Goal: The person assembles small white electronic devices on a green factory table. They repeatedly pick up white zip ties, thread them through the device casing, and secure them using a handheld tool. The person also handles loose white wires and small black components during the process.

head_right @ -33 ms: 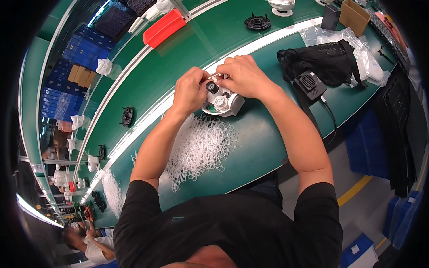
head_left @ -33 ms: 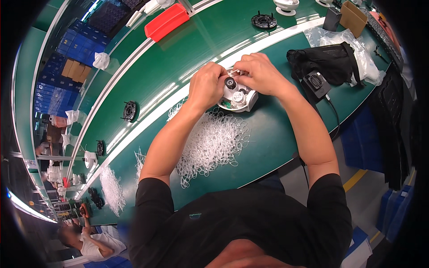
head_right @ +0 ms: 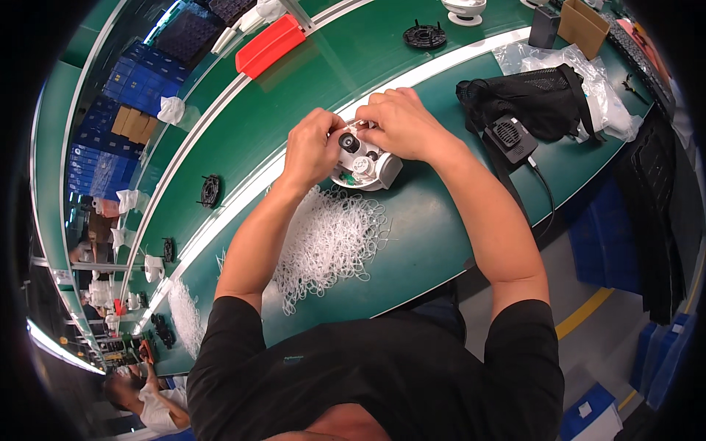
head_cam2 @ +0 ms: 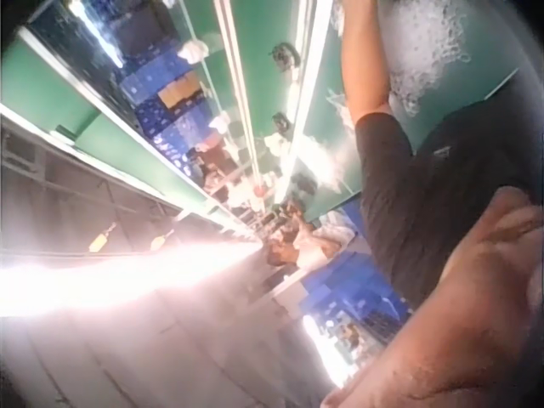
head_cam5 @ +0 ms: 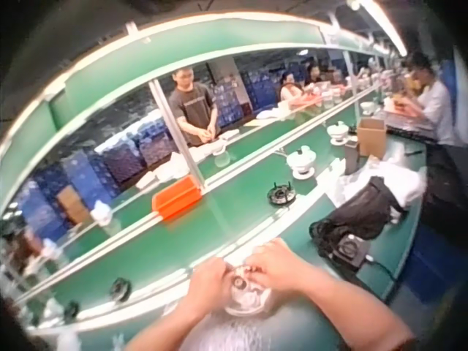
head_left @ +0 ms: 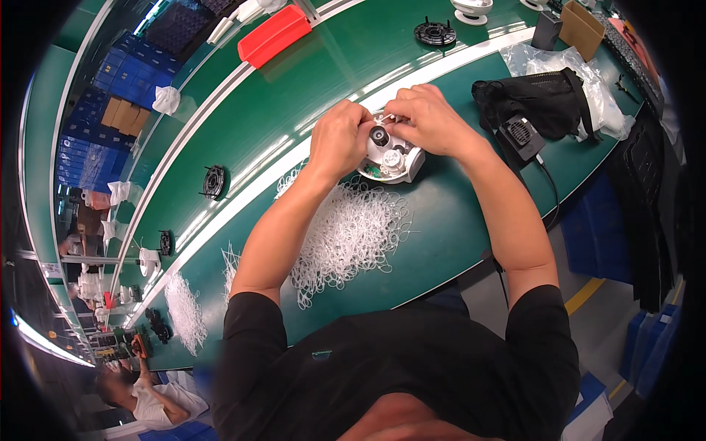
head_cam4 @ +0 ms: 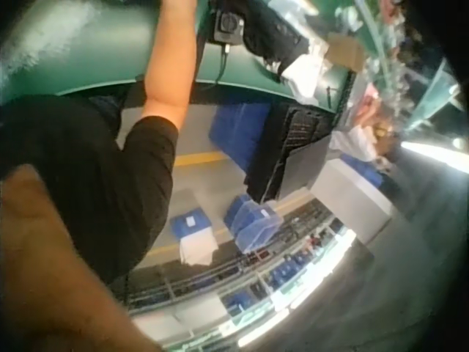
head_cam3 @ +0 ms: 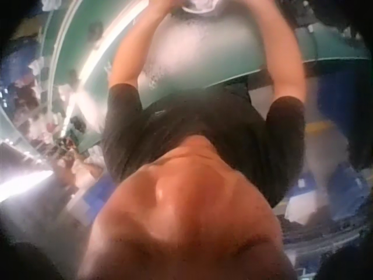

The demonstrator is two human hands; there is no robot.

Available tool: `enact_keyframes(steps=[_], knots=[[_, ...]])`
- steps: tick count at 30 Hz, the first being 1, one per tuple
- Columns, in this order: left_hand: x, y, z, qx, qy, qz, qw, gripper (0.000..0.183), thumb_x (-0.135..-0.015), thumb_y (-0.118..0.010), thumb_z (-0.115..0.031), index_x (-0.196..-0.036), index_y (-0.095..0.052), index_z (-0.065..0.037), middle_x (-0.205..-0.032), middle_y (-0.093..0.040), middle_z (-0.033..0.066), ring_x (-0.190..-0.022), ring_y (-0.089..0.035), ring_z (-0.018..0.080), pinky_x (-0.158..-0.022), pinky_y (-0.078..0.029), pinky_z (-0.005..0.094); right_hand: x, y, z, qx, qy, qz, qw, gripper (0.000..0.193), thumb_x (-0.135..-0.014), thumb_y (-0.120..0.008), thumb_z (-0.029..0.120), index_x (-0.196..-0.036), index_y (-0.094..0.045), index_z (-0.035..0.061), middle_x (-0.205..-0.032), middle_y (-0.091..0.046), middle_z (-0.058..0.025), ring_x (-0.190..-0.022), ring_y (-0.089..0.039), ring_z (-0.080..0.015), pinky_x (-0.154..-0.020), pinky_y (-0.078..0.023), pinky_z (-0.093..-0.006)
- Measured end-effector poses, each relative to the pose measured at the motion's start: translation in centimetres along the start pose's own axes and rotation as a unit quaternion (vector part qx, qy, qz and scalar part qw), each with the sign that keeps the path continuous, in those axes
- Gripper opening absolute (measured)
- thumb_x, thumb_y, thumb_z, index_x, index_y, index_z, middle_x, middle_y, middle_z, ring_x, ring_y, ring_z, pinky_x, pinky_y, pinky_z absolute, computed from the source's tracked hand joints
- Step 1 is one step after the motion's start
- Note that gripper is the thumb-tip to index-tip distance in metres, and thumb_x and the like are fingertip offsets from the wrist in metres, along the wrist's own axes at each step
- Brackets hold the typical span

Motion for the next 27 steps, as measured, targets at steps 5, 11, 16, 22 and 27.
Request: enact_keyframes(steps=[5, 11, 16, 22, 27], knots=[[-0.1, 0.2, 0.5, 0.010, 0.014, -0.011, 1.000, 0.010, -0.082, -0.071, -0.008, -0.084, -0.064, -0.001, -0.085, -0.064, 0.0149, -0.076, -0.063, 0.0335, -0.069, -0.050, 0.0419, 0.0, -0.2, -0.2, -0.001, 0.006, 0.011, 1.000, 0.011, -0.081, -0.069, 0.013, -0.090, -0.068, 0.0072, -0.081, -0.060, -0.0063, -0.091, -0.059, -0.0261, -0.090, -0.041, -0.0410], [0.1, -0.1, 1.8, 0.050, 0.075, 0.025, 0.996, 0.016, -0.085, -0.072, -0.013, -0.089, -0.064, 0.000, -0.086, -0.064, 0.0153, -0.076, -0.065, 0.0308, -0.070, -0.051, 0.0406, 0.2, -0.1, -1.7, -0.122, -0.029, 0.005, 0.992, 0.017, -0.085, -0.070, 0.017, -0.097, -0.068, 0.0050, -0.086, -0.059, -0.0060, -0.083, -0.057, -0.0212, -0.078, -0.046, -0.0334], [2.8, -2.7, 6.3, 0.204, 0.234, 0.171, 0.935, 0.030, -0.094, -0.066, -0.020, -0.107, -0.063, 0.006, -0.092, -0.067, 0.0104, -0.079, -0.067, 0.0169, -0.063, -0.055, 0.0311, 0.6, 0.1, -6.5, -0.357, -0.176, -0.130, 0.908, 0.029, -0.096, -0.062, 0.028, -0.112, -0.066, 0.0037, -0.094, -0.061, -0.0025, -0.080, -0.052, -0.0115, -0.077, -0.045, -0.0276], [3.8, -4.1, 7.7, 0.427, 0.339, 0.175, 0.820, 0.029, -0.101, -0.056, -0.022, -0.113, -0.062, 0.004, -0.097, -0.069, 0.0120, -0.080, -0.069, 0.0189, -0.066, -0.059, 0.0313, 3.4, -4.6, -12.0, -0.329, -0.333, -0.179, 0.866, 0.042, -0.099, -0.054, 0.041, -0.108, -0.066, 0.0018, -0.090, -0.067, -0.0071, -0.074, -0.058, -0.0137, -0.070, -0.048, -0.0301], [0.1, -0.7, 14.5, 0.507, 0.361, -0.045, 0.782, 0.031, -0.100, -0.051, -0.012, -0.112, -0.053, 0.016, -0.104, -0.065, 0.0237, -0.086, -0.070, 0.0312, -0.074, -0.064, 0.0363, 2.5, -4.3, -10.1, -0.275, -0.276, -0.153, 0.908, 0.034, -0.098, -0.059, 0.032, -0.108, -0.065, 0.0009, -0.089, -0.069, -0.0067, -0.078, -0.061, -0.0141, -0.072, -0.049, -0.0287]])
Point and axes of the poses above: each hand's wrist, its own x-axis away from the middle knuckle, its own y-axis out of the back of the hand, z = x × y, the point moved 10 cm from there along -x, towards the middle knuckle
